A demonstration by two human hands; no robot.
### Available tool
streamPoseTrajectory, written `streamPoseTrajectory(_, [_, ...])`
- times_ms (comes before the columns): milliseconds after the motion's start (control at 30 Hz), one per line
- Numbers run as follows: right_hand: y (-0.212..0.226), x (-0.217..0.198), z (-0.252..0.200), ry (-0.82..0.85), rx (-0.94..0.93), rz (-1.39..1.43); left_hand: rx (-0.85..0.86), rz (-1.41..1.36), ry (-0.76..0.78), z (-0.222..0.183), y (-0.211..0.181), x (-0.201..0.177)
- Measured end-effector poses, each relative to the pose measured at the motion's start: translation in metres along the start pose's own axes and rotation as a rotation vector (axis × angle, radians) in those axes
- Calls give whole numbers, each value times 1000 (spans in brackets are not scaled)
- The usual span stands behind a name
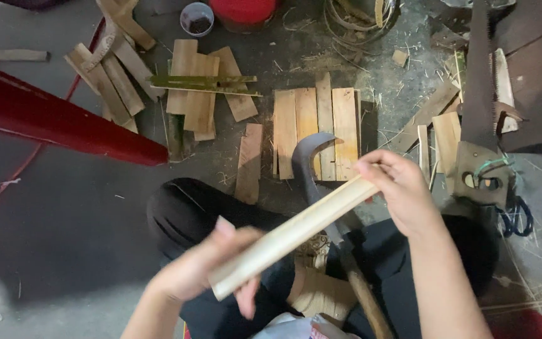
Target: A person sits on the floor and uses a curved hand blade to shave and thin a strip of wood.
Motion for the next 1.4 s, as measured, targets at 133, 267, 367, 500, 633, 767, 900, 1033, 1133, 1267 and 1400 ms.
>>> streamPoseTrajectory(133, [-44,15,-10,-263,42,505,225,-151,-703,15,1,-16])
streamPoseTrajectory(267, [-85,70,-25,-366,-62,665,216,67,-719,92,93,-14])
streamPoseTrajectory(367, [-95,110,-38,-385,41,686,370,4,-909,132,89,19])
streamPoseTrajectory(500, [-100,119,-56,-368,35,507,347,-240,-1087,136,69,37])
streamPoseTrajectory(633, [-107,107,-56,-287,1,221,259,77,-1036,125,65,33])
streamPoseTrajectory(767, [-83,105,-70,-188,-173,-144,293,18,-957,116,66,31])
streamPoseTrajectory(900, [-88,102,-72,-190,-272,-443,314,-48,-920,106,65,34])
streamPoseTrajectory(1033, [-71,90,-61,-348,-256,-381,200,227,-1054,100,70,31])
streamPoseTrajectory(1133, [-56,96,-61,-372,-281,-441,225,391,-1056,95,80,36])
streamPoseTrajectory(1267, [-57,99,-55,-229,-348,-621,267,284,-873,90,58,61])
streamPoseTrajectory(1400, [-70,90,-52,-324,-304,-559,192,211,-892,96,56,63])
Point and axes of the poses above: each hand's wrist, its own z-axis towards the middle knuckle, its own x-axis out of the palm, y = z × x, the point moved 1 cm from there along z, towards the middle knuckle, and after that the axes turned 6 degrees about x, right-handed, at the moved point
